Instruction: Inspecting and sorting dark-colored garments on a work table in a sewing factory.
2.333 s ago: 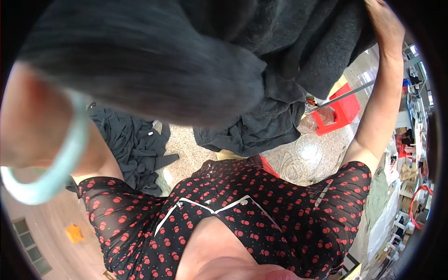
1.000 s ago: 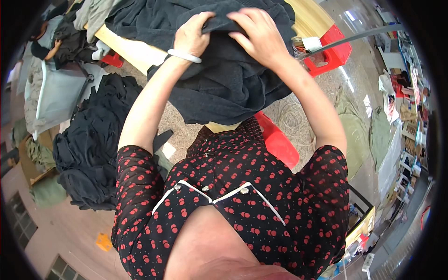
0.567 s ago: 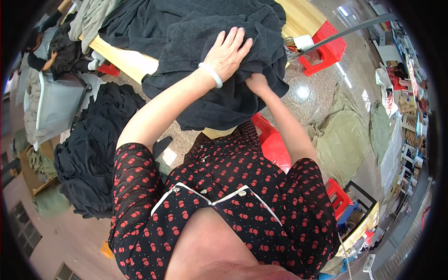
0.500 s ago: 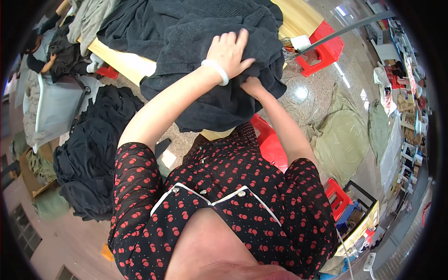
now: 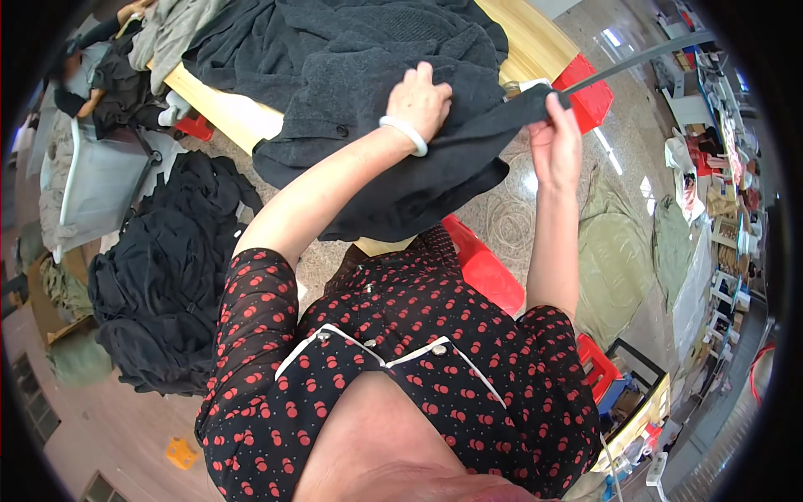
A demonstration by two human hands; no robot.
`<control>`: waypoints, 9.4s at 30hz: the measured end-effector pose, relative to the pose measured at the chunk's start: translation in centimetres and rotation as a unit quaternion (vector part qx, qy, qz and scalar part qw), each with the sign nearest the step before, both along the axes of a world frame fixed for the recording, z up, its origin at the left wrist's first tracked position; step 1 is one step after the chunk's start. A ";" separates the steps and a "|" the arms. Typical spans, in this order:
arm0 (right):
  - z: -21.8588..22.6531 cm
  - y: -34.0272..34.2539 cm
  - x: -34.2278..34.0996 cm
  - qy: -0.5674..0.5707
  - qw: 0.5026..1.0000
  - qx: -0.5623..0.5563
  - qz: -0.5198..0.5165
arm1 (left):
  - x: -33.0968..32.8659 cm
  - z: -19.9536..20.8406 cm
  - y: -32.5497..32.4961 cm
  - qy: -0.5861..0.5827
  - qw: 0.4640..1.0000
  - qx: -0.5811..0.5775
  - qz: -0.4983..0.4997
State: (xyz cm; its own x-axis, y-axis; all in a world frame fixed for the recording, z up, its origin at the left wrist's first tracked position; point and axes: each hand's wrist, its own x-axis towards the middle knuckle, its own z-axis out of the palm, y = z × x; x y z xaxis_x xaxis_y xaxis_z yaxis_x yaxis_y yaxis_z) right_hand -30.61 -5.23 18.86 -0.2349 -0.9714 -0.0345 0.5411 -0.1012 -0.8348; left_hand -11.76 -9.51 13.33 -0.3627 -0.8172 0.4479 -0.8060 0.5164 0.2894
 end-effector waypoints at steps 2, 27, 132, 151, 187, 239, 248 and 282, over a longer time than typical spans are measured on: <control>0.7 -1.3 -0.1 0.028 0.999 -0.019 -0.014 | 1.5 2.1 -1.5 0.041 0.986 -0.164 -0.003; -4.7 -2.2 0.8 0.746 0.648 -0.153 -0.011 | 2.0 1.4 -2.3 0.076 0.994 -0.075 -0.007; 10.0 -5.1 0.9 0.178 0.871 -0.178 0.422 | 9.3 4.8 10.0 0.314 0.905 0.286 0.018; 1.0 -13.0 7.8 0.613 0.602 -0.445 0.252 | 10.9 -1.4 1.1 0.315 0.871 0.341 0.158; -1.4 -9.9 8.6 0.672 0.518 -0.454 0.272 | 7.4 -1.8 -1.1 0.167 0.971 0.152 0.082; -2.4 -9.4 9.2 0.740 0.489 -0.416 0.203 | 6.4 -0.5 -1.3 0.232 0.931 0.251 0.129; -2.3 -10.1 8.5 0.718 0.487 -0.444 0.222 | 4.0 1.1 0.2 0.132 0.961 0.200 0.137; -2.8 -9.8 8.7 0.721 0.474 -0.436 0.255 | 4.6 -1.5 0.6 0.102 0.985 0.064 0.126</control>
